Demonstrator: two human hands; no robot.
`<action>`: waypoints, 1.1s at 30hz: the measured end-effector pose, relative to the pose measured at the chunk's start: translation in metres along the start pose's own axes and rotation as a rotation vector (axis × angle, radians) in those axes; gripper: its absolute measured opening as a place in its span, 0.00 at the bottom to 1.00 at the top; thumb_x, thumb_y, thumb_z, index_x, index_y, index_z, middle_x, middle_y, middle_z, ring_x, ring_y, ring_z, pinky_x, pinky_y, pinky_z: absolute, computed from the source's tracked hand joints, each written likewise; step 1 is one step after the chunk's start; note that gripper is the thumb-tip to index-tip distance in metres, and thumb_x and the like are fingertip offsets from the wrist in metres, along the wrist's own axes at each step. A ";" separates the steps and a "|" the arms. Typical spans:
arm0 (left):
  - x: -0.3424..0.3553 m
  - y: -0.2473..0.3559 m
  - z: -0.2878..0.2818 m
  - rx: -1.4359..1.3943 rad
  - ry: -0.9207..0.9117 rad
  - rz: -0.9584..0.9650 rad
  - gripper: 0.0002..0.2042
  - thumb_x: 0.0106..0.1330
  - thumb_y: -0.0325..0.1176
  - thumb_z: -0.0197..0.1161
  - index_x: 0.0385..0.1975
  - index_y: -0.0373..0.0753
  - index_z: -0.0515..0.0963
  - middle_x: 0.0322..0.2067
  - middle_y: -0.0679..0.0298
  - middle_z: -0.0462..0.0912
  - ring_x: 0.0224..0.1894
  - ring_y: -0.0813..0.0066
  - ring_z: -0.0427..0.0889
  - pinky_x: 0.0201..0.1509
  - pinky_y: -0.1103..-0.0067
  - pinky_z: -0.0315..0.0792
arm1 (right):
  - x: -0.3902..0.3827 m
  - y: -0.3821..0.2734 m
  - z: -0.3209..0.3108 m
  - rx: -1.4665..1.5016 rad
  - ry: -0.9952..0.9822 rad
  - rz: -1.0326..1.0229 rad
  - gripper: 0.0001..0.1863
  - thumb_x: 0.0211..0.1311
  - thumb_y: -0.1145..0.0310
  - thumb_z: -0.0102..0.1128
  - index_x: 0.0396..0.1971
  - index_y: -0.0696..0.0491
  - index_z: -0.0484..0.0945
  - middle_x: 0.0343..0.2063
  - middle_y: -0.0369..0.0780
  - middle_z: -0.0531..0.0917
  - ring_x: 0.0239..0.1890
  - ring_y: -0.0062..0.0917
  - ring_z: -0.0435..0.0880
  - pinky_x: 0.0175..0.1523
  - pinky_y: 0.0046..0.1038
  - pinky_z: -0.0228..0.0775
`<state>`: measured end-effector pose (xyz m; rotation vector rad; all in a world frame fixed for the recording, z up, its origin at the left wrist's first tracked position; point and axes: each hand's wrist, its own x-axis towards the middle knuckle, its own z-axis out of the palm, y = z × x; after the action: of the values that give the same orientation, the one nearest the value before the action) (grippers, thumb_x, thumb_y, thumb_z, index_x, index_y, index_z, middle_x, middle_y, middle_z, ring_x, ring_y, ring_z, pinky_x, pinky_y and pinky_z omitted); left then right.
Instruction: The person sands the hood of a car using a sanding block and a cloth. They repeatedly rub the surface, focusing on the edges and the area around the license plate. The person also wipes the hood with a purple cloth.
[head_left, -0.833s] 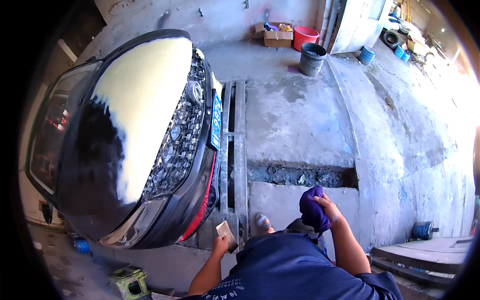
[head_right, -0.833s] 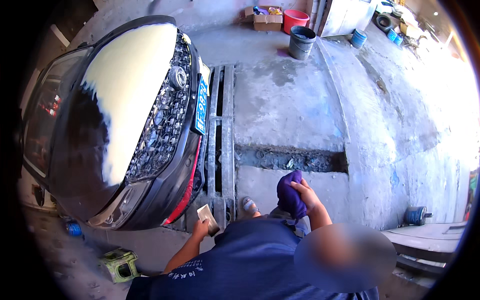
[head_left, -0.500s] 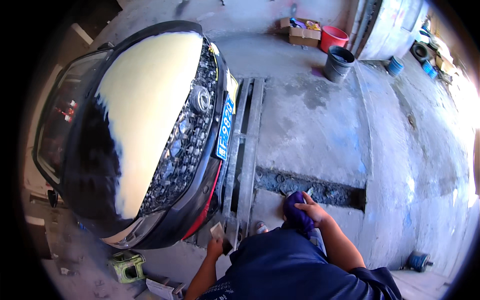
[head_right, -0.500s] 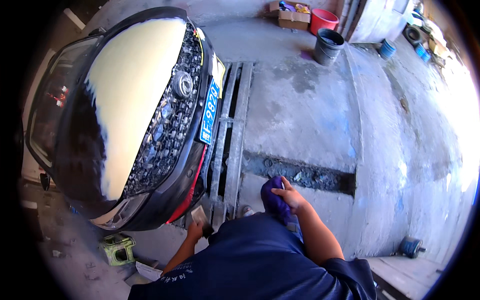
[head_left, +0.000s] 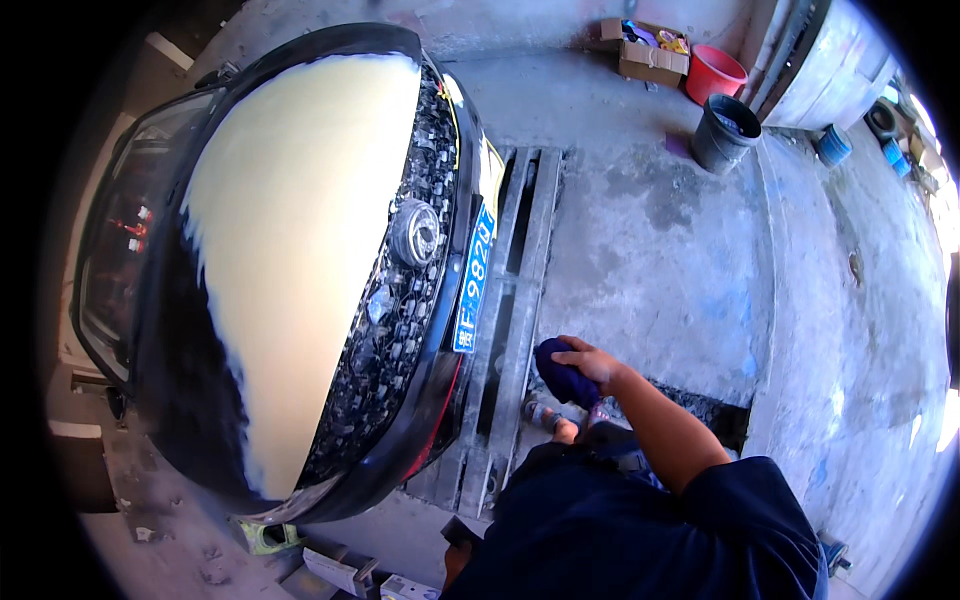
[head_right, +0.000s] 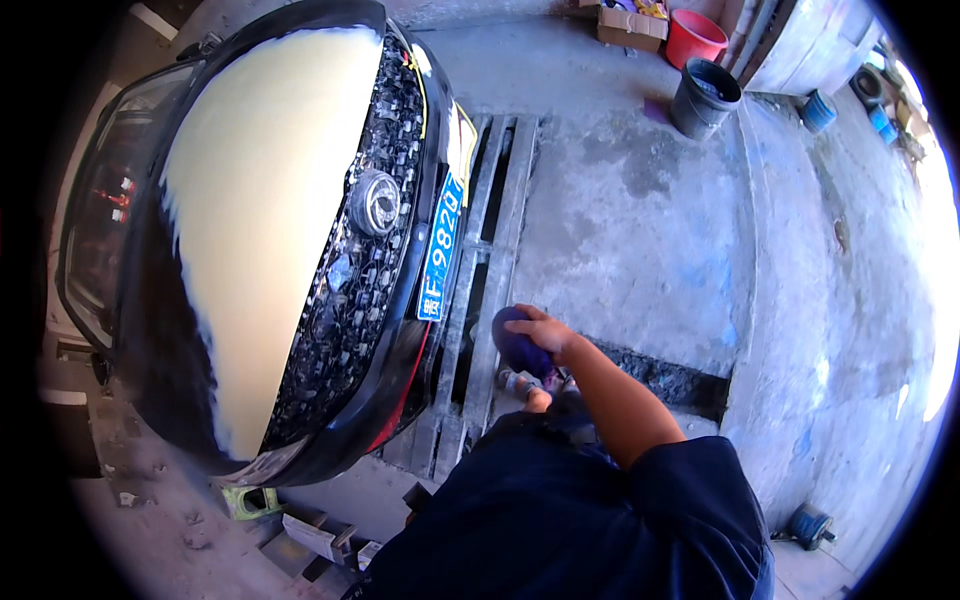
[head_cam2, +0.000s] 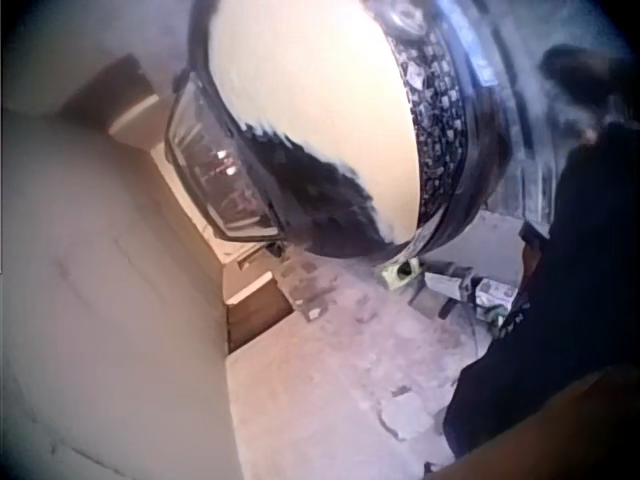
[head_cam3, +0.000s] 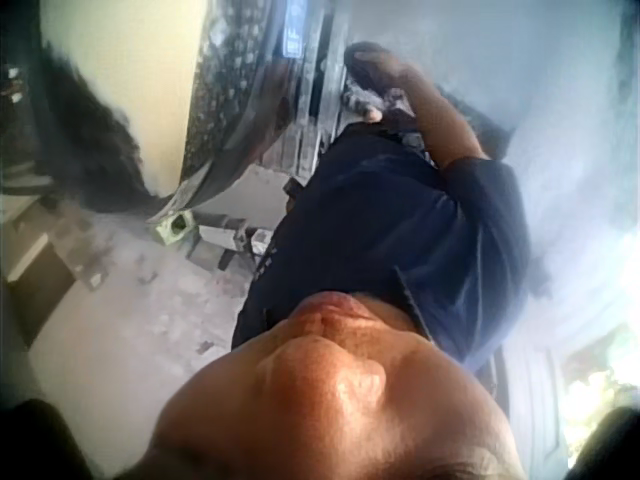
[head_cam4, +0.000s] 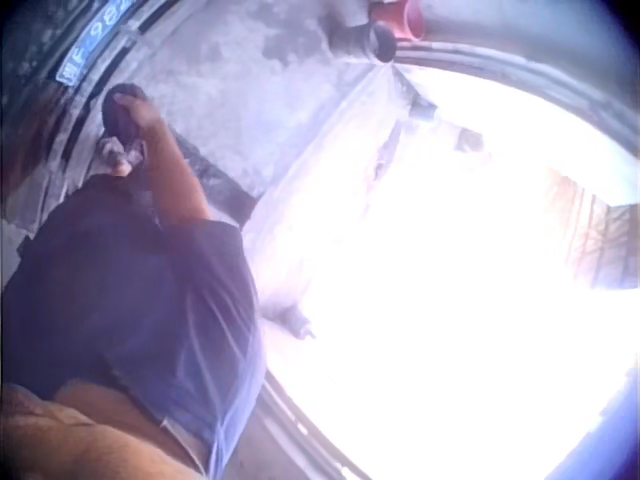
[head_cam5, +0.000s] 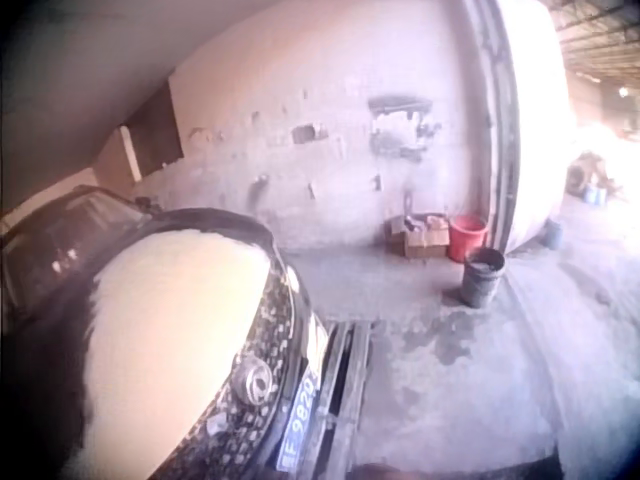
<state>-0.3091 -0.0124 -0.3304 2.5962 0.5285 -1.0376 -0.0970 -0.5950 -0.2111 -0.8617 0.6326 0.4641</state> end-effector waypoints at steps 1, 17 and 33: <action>0.006 0.002 -0.003 -0.012 0.016 0.034 0.23 0.61 0.50 0.55 0.31 0.30 0.81 0.30 0.39 0.82 0.41 0.39 0.80 0.43 0.55 0.70 | 0.014 -0.008 0.007 -0.014 -0.002 0.003 0.37 0.62 0.66 0.63 0.69 0.50 0.57 0.54 0.48 0.75 0.47 0.33 0.82 0.50 0.33 0.77; -0.042 0.137 -0.041 0.368 -0.088 -0.099 0.18 0.61 0.46 0.60 0.32 0.34 0.79 0.33 0.44 0.82 0.40 0.36 0.79 0.42 0.54 0.72 | 0.304 -0.219 -0.015 -0.565 0.236 -0.240 0.33 0.51 0.66 0.65 0.61 0.51 0.69 0.51 0.46 0.79 0.49 0.33 0.81 0.53 0.32 0.76; -0.114 0.266 -0.015 -0.141 -0.055 -0.473 0.17 0.60 0.44 0.61 0.36 0.34 0.77 0.36 0.45 0.81 0.41 0.39 0.78 0.44 0.57 0.71 | 0.409 -0.237 0.042 -1.107 0.454 -0.252 0.28 0.55 0.64 0.52 0.59 0.52 0.70 0.54 0.59 0.73 0.55 0.51 0.75 0.60 0.40 0.70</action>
<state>-0.2598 -0.2689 -0.2040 2.3625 1.1948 -1.1531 0.3576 -0.6467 -0.3373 -2.1137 0.6482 0.3711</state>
